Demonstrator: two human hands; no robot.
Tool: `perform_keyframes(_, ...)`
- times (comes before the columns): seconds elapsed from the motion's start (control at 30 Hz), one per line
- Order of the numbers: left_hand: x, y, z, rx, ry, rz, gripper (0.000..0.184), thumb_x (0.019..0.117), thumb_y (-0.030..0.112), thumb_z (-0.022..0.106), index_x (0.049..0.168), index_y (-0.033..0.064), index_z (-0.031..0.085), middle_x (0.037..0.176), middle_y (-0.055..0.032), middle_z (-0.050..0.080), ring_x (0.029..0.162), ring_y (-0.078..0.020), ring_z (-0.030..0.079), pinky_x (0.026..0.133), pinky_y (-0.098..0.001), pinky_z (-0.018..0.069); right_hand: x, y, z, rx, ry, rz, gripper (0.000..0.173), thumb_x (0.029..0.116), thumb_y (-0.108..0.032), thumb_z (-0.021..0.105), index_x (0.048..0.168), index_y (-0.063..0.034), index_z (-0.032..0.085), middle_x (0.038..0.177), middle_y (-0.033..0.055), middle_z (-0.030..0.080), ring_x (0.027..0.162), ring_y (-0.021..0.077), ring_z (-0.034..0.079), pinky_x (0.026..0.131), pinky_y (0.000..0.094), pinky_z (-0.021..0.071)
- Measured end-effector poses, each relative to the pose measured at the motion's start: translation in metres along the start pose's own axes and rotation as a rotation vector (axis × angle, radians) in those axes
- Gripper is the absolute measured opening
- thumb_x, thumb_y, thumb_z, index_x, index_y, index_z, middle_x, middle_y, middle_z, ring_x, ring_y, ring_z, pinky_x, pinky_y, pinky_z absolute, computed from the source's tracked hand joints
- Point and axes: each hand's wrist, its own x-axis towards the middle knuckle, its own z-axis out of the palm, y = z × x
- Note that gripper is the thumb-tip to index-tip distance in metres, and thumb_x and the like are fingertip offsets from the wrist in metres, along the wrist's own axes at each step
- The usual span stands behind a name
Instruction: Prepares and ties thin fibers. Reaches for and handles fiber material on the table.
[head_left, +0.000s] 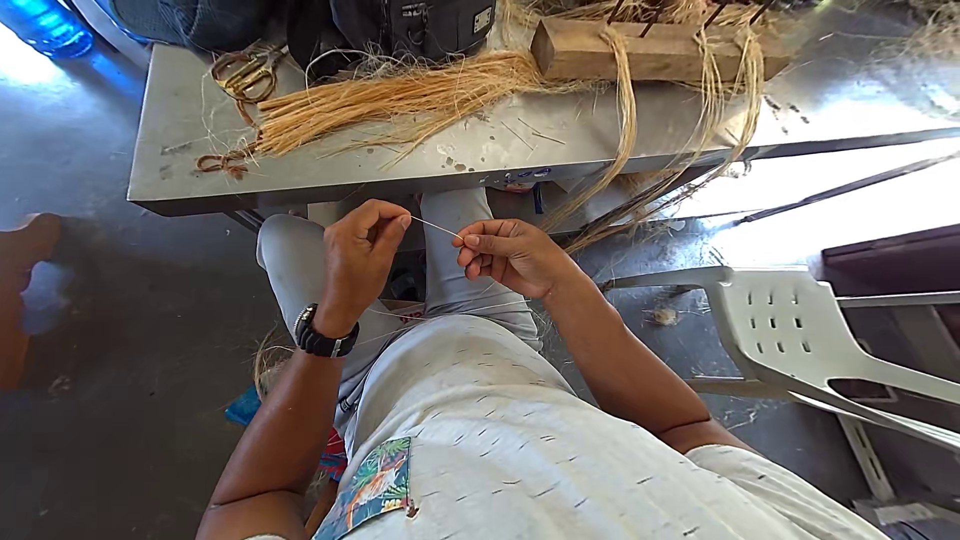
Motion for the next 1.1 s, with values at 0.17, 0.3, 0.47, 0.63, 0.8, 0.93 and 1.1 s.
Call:
perform_keyframes(0.17, -0.008, -0.007, 0.016, -0.028, 0.070, -0.129, 0.015, 0.1052, 0.024, 0.059, 0.111, 0.0133, 0.068, 0.076, -0.0017, 0.061, 0.051, -0.0113, 0.050, 0.043, -0.0236, 0.0424, 0.003, 0.006, 0.002, 0.019, 0.052, 0.004, 0.016, 0.1069, -0.009, 0.050, 0.107, -0.0027, 0.065, 0.086, 0.0111, 0.072, 0.069, 0.0140, 0.070, 0.070, 0.0282, 0.0618)
perform_keyframes(0.3, -0.011, -0.008, 0.027, -0.090, 0.066, -0.244, 0.017, 0.1058, 0.027, 0.058, 0.111, 0.0142, 0.068, 0.071, -0.0042, 0.059, 0.047, -0.0146, 0.049, 0.040, -0.0268, 0.0420, 0.006, 0.010, 0.003, 0.003, 0.077, 0.009, 0.015, 0.1067, -0.012, 0.052, 0.107, -0.0057, 0.066, 0.086, 0.0082, 0.071, 0.066, 0.0122, 0.067, 0.066, 0.0276, 0.0604)
perform_keyframes(0.47, -0.012, -0.009, 0.043, -0.073, -0.005, -0.270, 0.015, 0.1049, 0.025, 0.060, 0.108, 0.0136, 0.070, 0.075, -0.0034, 0.063, 0.053, -0.0140, 0.054, 0.045, -0.0273, 0.0467, 0.013, 0.016, 0.007, -0.025, 0.144, 0.014, 0.014, 0.1053, -0.014, 0.056, 0.103, -0.0071, 0.069, 0.083, 0.0035, 0.065, 0.065, 0.0096, 0.062, 0.064, 0.0263, 0.0578)
perform_keyframes(0.63, -0.011, -0.008, 0.052, 0.035, -0.056, -0.187, 0.014, 0.1047, 0.020, 0.060, 0.107, 0.0116, 0.071, 0.077, -0.0018, 0.064, 0.057, -0.0107, 0.057, 0.049, -0.0265, 0.0497, 0.023, 0.023, 0.010, -0.131, 0.308, -0.065, 0.009, 0.1007, -0.007, 0.064, 0.099, -0.0016, 0.070, 0.079, 0.0044, 0.067, 0.063, 0.0082, 0.062, 0.062, 0.0223, 0.0560)
perform_keyframes(0.8, -0.009, -0.007, 0.056, 0.151, -0.058, -0.096, 0.012, 0.1033, 0.016, 0.062, 0.106, 0.0095, 0.072, 0.084, -0.0012, 0.067, 0.063, -0.0077, 0.059, 0.057, -0.0255, 0.0525, 0.025, 0.026, 0.011, -0.202, 0.368, -0.108, 0.007, 0.0985, -0.007, 0.067, 0.098, -0.0005, 0.071, 0.080, 0.0056, 0.069, 0.063, 0.0087, 0.062, 0.063, 0.0225, 0.0558)
perform_keyframes(0.93, -0.009, -0.009, 0.056, 0.177, -0.063, -0.050, 0.013, 0.1033, 0.015, 0.061, 0.108, 0.0080, 0.072, 0.088, -0.0027, 0.067, 0.069, -0.0083, 0.061, 0.062, -0.0259, 0.0543, 0.025, 0.025, 0.009, -0.197, 0.359, -0.104, 0.006, 0.0978, -0.005, 0.068, 0.096, -0.0002, 0.071, 0.079, 0.0057, 0.069, 0.063, 0.0087, 0.062, 0.063, 0.0222, 0.0560)
perform_keyframes(1.1, -0.008, -0.011, 0.055, 0.209, -0.115, -0.023, 0.013, 0.1030, 0.015, 0.062, 0.106, 0.0087, 0.073, 0.089, -0.0026, 0.067, 0.074, -0.0092, 0.064, 0.067, -0.0276, 0.0562, 0.025, 0.025, 0.009, -0.263, 0.344, -0.150, 0.005, 0.0968, -0.004, 0.068, 0.096, 0.0004, 0.071, 0.082, 0.0067, 0.070, 0.066, 0.0095, 0.063, 0.065, 0.0227, 0.0564)
